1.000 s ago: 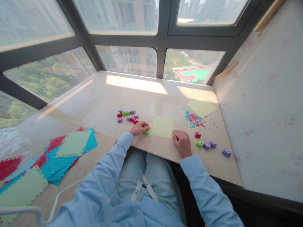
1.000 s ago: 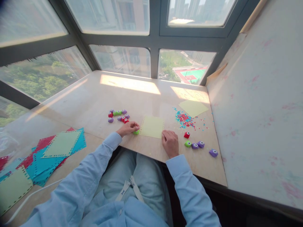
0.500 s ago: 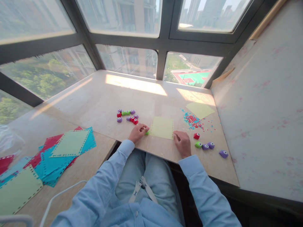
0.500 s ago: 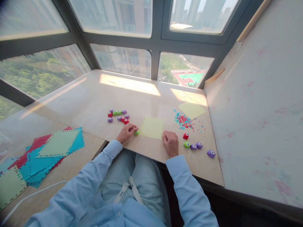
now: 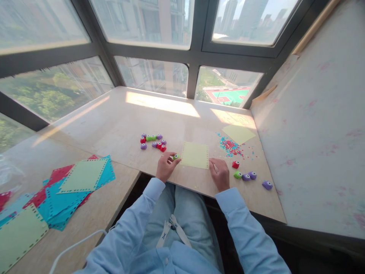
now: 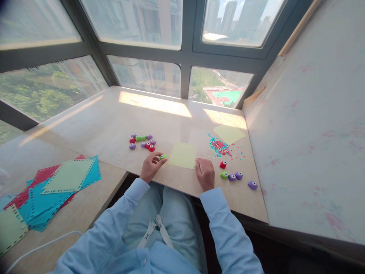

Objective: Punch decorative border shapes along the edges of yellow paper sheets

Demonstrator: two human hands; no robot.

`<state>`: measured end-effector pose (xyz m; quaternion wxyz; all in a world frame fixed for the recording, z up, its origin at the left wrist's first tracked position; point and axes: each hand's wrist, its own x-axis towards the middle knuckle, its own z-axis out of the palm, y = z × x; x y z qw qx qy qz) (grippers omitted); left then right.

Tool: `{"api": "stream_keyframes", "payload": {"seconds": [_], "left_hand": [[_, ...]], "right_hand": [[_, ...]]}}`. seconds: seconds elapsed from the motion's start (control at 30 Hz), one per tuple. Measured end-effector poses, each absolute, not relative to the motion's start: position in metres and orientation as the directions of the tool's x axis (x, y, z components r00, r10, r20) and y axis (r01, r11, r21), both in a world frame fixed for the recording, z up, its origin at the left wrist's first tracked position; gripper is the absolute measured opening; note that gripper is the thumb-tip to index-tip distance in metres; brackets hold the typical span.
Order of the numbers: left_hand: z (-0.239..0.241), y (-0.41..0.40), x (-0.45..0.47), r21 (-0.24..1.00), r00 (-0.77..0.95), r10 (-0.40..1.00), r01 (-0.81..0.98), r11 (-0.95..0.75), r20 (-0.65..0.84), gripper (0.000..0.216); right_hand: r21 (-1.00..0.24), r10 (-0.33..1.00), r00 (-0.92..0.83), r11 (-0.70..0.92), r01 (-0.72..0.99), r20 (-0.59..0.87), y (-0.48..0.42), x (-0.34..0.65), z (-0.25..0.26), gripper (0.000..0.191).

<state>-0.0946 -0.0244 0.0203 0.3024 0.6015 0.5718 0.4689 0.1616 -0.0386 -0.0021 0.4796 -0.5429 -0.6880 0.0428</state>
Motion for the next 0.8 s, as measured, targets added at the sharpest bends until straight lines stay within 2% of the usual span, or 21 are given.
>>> {"api": "stream_keyframes", "payload": {"seconds": [0.1, 0.23, 0.37, 0.53, 0.8], "left_hand": [[0.026, -0.039, -0.07, 0.917, -0.115, 0.964, 0.353, -0.184, 0.238, 0.029], [0.026, -0.055, -0.039, 0.885, -0.034, 0.959, 0.394, -0.247, 0.282, 0.025], [0.023, -0.066, -0.016, 0.822, 0.087, 0.941, 0.464, -0.33, 0.328, 0.016], [0.024, -0.078, 0.005, 0.792, 0.186, 0.904, 0.435, -0.427, 0.385, 0.017], [0.018, -0.093, 0.027, 0.837, 0.34, 0.867, 0.288, -0.464, 0.364, 0.044]], "right_hand": [[-0.716, 0.832, 0.108, 0.393, 0.577, 0.544, -0.057, 0.152, 0.003, 0.023], [-0.913, 0.956, 0.107, 0.222, 0.342, 0.273, -0.09, 0.136, 0.012, 0.03], [-0.983, 0.98, 0.165, 0.081, 0.167, 0.109, -0.109, 0.122, 0.022, 0.043], [-0.985, 0.948, 0.303, 0.048, 0.165, 0.097, -0.114, 0.121, 0.028, 0.037], [-0.963, 0.882, 0.454, 0.0, 0.27, 0.127, -0.116, 0.158, 0.02, 0.041]]}}
